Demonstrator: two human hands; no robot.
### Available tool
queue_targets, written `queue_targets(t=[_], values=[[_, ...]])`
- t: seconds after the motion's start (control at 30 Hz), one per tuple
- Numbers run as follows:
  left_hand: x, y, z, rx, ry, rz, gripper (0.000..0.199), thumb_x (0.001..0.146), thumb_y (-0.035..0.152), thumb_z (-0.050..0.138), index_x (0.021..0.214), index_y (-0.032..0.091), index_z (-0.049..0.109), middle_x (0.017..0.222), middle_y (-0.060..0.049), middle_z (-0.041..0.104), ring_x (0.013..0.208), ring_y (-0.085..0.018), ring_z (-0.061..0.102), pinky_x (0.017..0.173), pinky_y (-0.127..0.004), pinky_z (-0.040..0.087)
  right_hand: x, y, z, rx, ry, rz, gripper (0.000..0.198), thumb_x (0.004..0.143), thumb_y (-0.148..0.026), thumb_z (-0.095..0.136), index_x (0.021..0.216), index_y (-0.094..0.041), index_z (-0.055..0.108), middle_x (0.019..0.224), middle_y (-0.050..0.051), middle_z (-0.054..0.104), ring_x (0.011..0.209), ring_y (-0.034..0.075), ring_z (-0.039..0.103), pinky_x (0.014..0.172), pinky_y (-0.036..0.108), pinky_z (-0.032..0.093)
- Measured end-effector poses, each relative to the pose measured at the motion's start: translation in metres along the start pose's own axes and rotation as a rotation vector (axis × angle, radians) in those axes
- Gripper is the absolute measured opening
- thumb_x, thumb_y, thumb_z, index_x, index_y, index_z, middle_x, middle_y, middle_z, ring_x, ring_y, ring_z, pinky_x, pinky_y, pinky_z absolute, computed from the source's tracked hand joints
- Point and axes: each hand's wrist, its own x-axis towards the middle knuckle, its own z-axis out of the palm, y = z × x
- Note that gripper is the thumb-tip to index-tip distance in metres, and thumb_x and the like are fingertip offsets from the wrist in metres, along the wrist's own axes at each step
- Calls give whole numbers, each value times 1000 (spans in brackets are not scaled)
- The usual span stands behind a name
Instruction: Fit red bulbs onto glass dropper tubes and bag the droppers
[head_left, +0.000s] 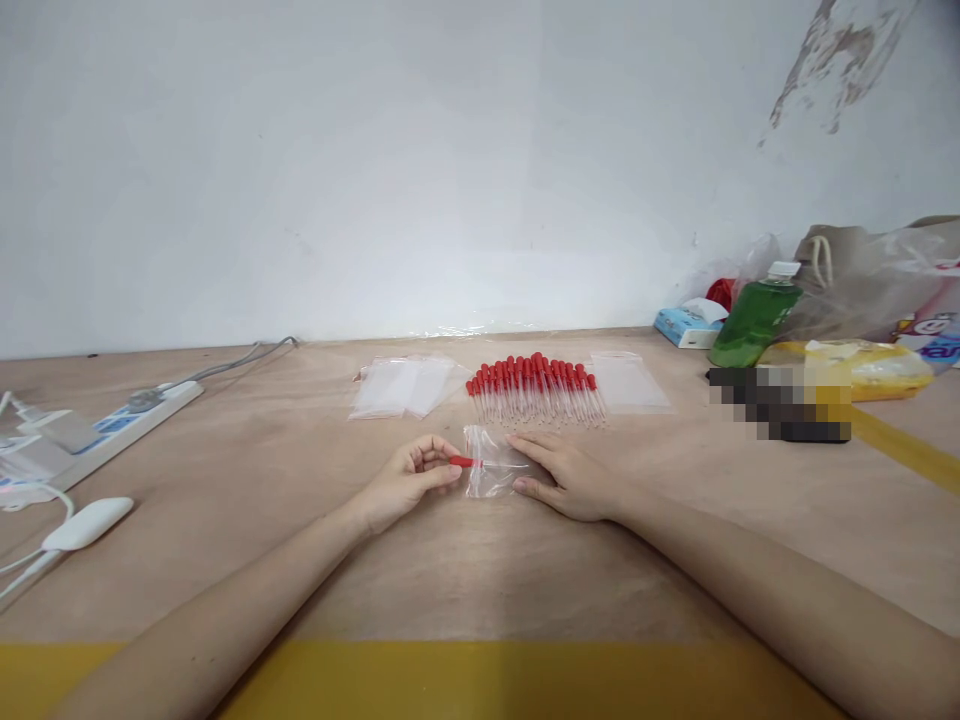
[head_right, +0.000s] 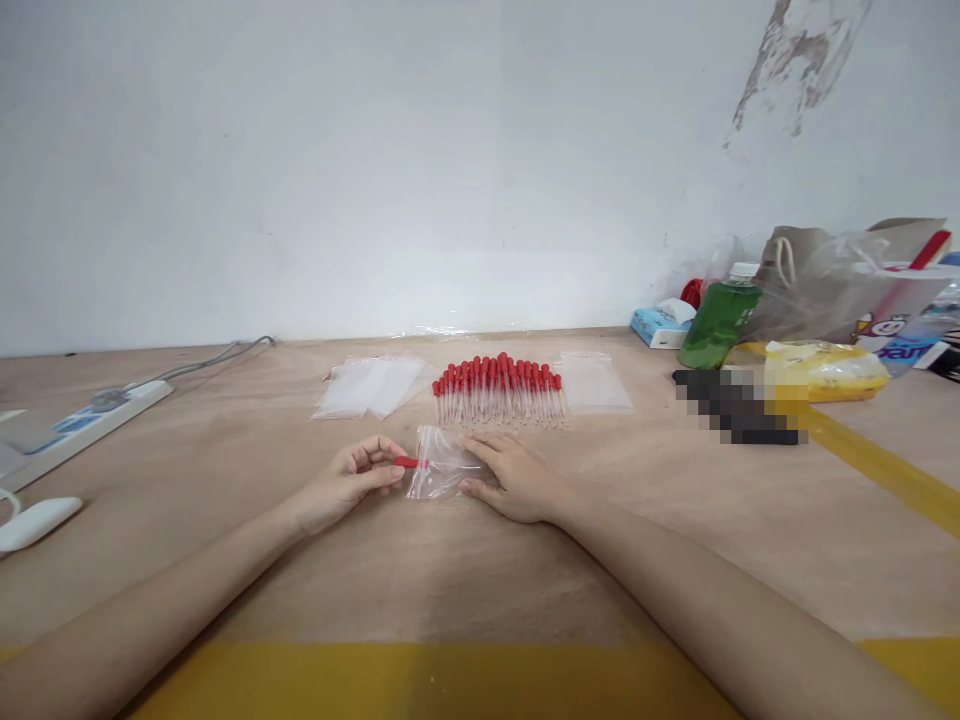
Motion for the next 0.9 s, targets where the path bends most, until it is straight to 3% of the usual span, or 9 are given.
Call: queue_targets(t=[0.1,0.2,0.43,0.57,0.7,0.9], values=[[2,-4,3,77,-99,5,26,72,32,61,89,18,50,56,5,53,43,-6,48,40,-16,30,0,0,1,6,1,-6,60,84,-52,37,130,-14,38,131,12,42,119,24,38,99,42,32],[3,-6,7,247,-129,94,24,76,34,55,93,17,52,62,2,57,39,-5,45,37,-16,27,1,-1,3,28,15,-6,60,83,-53,38,131,-17,38,131,11,43,119,25,38,98,44,32],[6,-5,7,567,15,193,29,76,39,53,86,16,67,52,3,54,40,-6,35,39,-17,23,-5,8,-12,134,-54,-22,76,73,-57,53,134,-17,32,135,11,37,120,26,38,98,43,33],[8,-11,6,610,126,221,23,72,37,58,80,16,63,65,2,60,45,-6,41,43,-17,28,-14,27,-20,170,-35,0,76,69,-54,59,132,-19,35,133,11,41,119,25,41,98,43,34],[10,-15,6,664,205,285,18,74,34,55,68,17,57,53,5,49,45,-7,38,44,-17,27,-16,34,-19,193,-26,15,72,69,-52,60,130,-18,38,133,10,41,120,24,40,99,43,33],[15,-20,0,449,205,193,28,75,41,54,89,17,52,56,5,50,46,-8,43,45,-19,33,-12,28,-17,210,-35,23,70,69,-52,60,128,-19,41,130,10,44,118,25,43,98,44,35]])
